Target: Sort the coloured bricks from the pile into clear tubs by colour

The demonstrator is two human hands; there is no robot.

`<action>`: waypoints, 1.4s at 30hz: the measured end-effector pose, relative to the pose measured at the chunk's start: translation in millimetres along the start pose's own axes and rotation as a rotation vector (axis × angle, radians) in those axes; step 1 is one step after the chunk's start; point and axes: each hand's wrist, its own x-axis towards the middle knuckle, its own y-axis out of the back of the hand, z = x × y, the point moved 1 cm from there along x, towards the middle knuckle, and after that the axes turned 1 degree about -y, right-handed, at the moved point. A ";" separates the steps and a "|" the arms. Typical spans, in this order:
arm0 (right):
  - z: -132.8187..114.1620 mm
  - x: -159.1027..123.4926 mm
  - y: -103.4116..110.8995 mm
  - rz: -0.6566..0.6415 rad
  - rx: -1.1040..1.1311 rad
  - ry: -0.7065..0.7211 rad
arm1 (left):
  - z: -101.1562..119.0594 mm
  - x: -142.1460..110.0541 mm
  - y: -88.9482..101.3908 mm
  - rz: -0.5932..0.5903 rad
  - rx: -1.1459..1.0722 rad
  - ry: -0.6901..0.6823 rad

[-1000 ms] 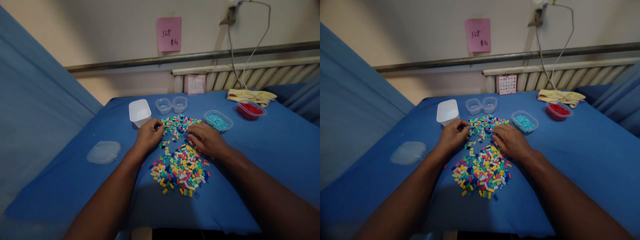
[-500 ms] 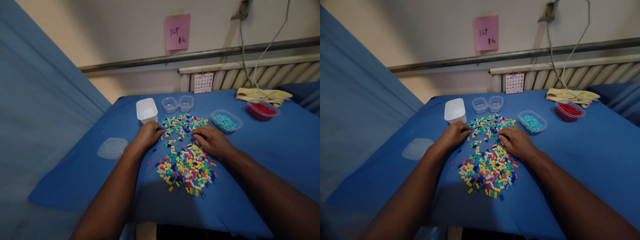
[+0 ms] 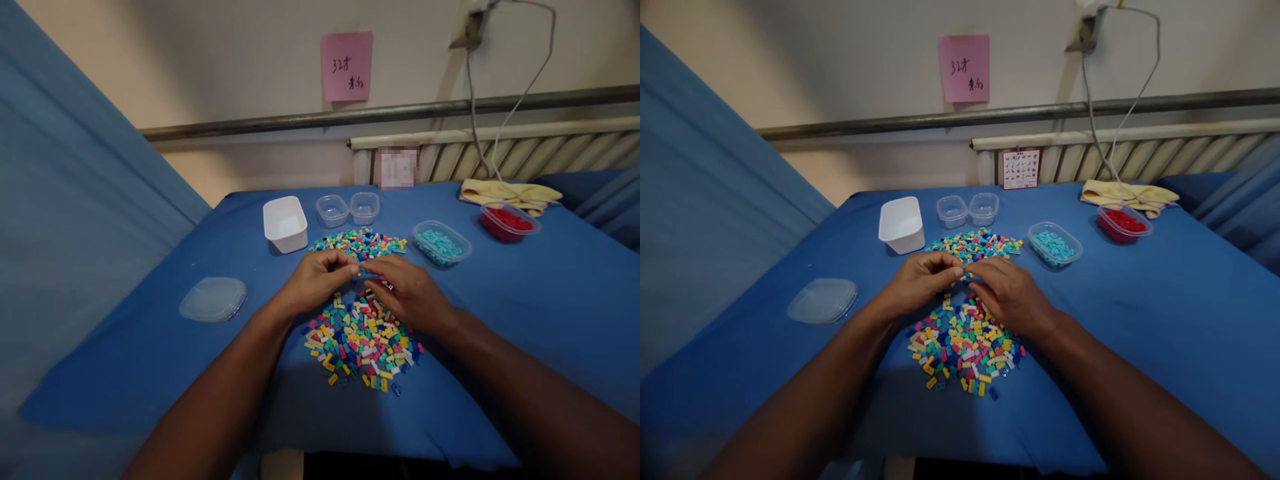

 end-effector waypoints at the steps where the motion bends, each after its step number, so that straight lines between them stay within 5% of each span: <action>1: -3.5 0.8 -0.5 0.000 0.006 0.007 | 1.6 -1.2 -7.3 -0.011 -0.052 -0.006; 8: -6.3 3.5 -0.2 0.005 -0.018 -0.050 | 0.9 -3.6 -25.8 0.024 -0.278 0.096; 16: -2.9 6.8 0.2 0.040 -0.028 -0.040 | 0.0 -5.7 -30.4 0.053 -0.176 0.056; 23: 51.8 -4.5 58.4 0.335 -0.359 -0.256 | -12.2 5.2 12.5 0.413 0.124 -0.075; 27: 91.9 -20.0 71.7 0.282 -0.482 -0.302 | -27.3 11.6 31.4 0.493 0.278 -0.119; 31: 102.2 -25.1 68.8 0.214 -0.532 -0.283 | -37.0 12.6 32.8 0.426 0.446 -0.162; 35: 81.6 -16.6 62.2 0.216 -0.495 -0.221 | -34.3 9.3 25.2 0.300 0.631 -0.326; 39: 57.2 -5.7 36.4 0.087 -0.341 -0.118 | -29.0 6.3 7.7 0.023 0.746 -0.482; 42: 54.2 -0.8 10.4 -0.034 -0.322 -0.107 | -30.3 10.6 -3.9 -0.062 0.793 -0.471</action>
